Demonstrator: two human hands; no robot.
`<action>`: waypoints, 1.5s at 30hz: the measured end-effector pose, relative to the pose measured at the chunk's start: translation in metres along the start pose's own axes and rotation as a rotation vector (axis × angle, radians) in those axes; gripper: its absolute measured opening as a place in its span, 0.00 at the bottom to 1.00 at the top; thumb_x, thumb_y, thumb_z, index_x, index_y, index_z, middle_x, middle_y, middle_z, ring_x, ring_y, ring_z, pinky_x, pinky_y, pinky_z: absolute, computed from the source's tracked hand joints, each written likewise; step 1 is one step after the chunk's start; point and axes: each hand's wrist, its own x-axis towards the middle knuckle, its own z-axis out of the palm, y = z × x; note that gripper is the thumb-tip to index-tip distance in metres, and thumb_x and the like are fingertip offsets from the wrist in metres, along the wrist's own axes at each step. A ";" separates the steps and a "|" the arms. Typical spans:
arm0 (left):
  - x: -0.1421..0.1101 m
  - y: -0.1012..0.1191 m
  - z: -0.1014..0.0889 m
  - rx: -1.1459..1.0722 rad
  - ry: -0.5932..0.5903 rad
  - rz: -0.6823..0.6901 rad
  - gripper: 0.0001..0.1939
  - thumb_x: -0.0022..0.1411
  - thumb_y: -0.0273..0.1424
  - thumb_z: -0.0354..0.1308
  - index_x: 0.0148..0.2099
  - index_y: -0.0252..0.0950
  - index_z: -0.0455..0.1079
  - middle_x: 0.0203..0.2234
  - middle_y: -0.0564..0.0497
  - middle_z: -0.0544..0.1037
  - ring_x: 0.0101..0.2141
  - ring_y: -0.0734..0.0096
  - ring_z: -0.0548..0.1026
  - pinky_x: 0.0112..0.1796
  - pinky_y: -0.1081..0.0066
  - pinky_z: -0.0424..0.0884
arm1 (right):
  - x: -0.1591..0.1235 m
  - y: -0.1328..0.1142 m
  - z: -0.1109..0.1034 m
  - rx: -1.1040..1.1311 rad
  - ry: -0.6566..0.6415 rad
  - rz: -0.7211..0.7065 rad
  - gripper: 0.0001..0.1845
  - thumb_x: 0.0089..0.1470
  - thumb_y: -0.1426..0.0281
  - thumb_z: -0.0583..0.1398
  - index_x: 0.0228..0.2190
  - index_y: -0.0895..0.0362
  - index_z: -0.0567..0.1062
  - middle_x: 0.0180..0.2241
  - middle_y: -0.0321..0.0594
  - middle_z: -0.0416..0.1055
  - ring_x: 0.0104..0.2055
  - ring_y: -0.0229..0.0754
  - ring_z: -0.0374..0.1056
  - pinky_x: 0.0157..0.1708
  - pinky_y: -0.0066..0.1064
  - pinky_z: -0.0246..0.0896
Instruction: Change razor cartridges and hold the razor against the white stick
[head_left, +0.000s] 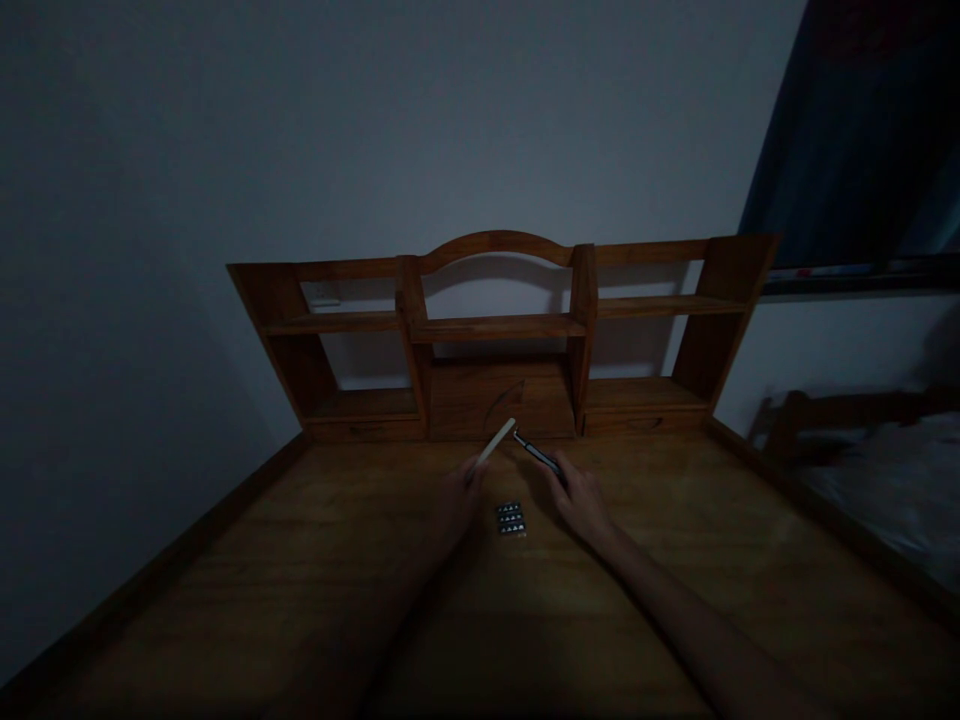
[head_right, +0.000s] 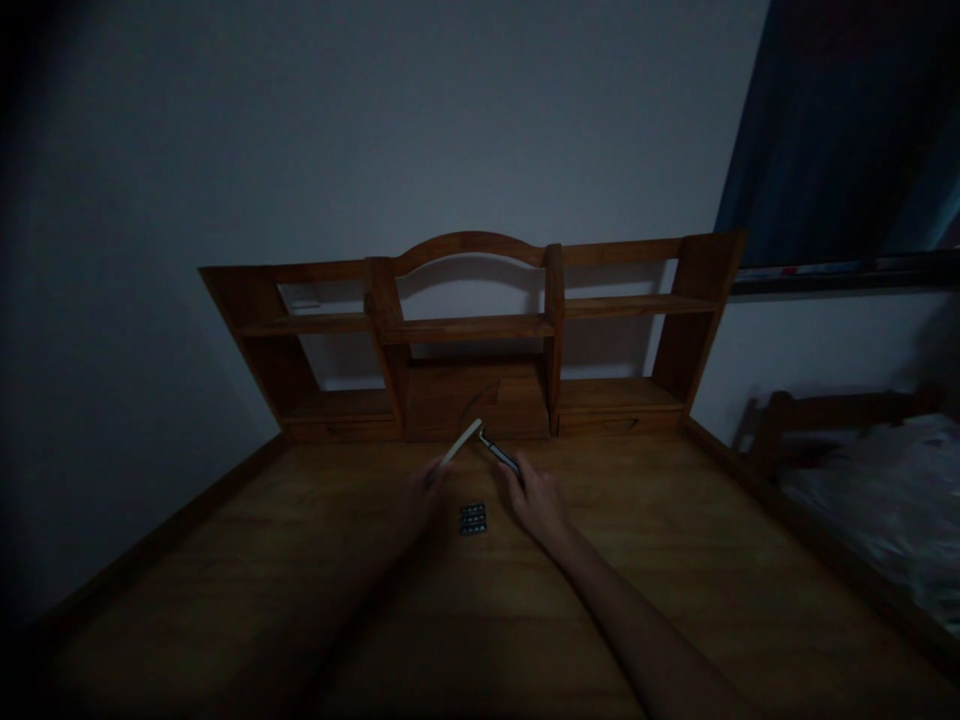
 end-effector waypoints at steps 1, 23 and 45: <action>0.000 0.000 -0.002 -0.013 0.005 -0.003 0.22 0.65 0.46 0.46 0.48 0.39 0.73 0.40 0.50 0.80 0.41 0.63 0.77 0.43 0.65 0.70 | 0.000 0.000 0.000 0.003 0.001 0.000 0.21 0.63 0.56 0.47 0.46 0.55 0.72 0.36 0.45 0.78 0.36 0.49 0.74 0.34 0.32 0.63; -0.004 0.013 0.001 -0.083 -0.068 0.030 0.23 0.65 0.47 0.47 0.52 0.39 0.70 0.46 0.48 0.78 0.47 0.65 0.75 0.49 0.65 0.68 | 0.006 0.003 0.003 0.292 0.102 0.097 0.21 0.63 0.55 0.48 0.33 0.56 0.71 0.28 0.36 0.69 0.30 0.39 0.66 0.32 0.27 0.56; -0.007 0.012 0.002 0.037 -0.039 0.036 0.21 0.66 0.46 0.44 0.47 0.41 0.71 0.41 0.50 0.79 0.42 0.63 0.76 0.44 0.65 0.69 | 0.007 0.005 0.007 0.445 0.075 0.163 0.25 0.63 0.53 0.46 0.28 0.57 0.70 0.25 0.36 0.66 0.30 0.41 0.62 0.31 0.28 0.56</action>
